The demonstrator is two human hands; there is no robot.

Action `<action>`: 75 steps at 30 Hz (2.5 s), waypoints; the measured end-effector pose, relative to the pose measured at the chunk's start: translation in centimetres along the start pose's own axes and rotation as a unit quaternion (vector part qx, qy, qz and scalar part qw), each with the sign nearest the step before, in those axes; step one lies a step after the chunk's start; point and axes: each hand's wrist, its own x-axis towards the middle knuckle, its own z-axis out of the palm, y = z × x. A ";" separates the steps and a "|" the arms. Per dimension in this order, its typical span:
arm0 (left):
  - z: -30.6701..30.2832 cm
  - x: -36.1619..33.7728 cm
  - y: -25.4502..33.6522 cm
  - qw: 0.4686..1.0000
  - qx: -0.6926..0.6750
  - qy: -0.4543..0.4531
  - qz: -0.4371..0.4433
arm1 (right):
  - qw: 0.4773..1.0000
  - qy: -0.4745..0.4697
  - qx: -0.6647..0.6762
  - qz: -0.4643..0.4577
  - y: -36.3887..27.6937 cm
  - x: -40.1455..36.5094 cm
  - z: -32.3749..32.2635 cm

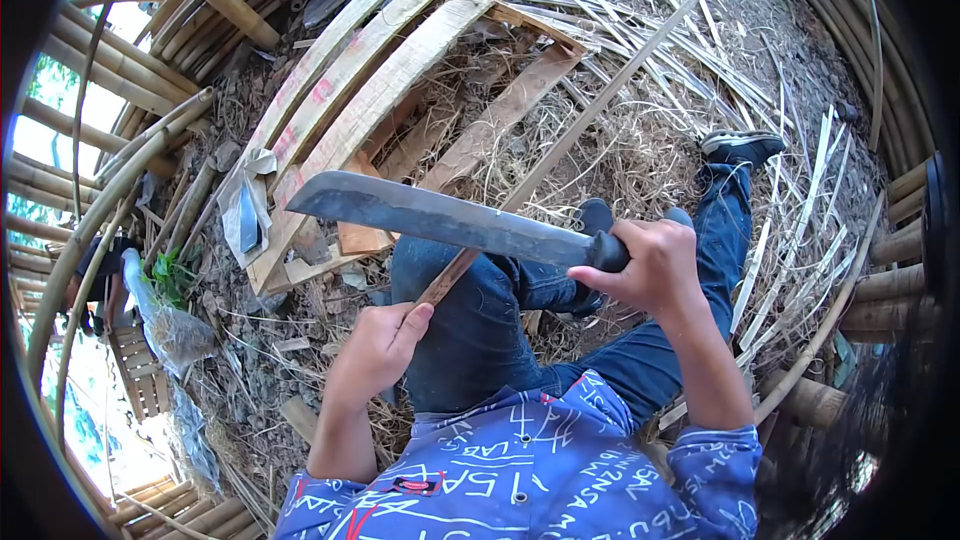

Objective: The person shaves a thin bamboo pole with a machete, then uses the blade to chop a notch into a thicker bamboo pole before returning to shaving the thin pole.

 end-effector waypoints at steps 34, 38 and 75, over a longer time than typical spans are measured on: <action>-0.7 0.2 -0.4 0.999 0.019 -0.037 0.019 | 0.998 0.032 -0.052 -0.030 2.8 -1.7 -1.0; -0.8 0.2 -0.3 0.999 0.021 -0.038 0.017 | 0.997 0.034 -0.055 -0.030 2.8 -1.8 -1.0; -0.4 0.0 -0.4 0.999 0.036 -0.009 -0.014 | 0.999 0.044 -0.020 -0.018 -2.6 2.6 2.1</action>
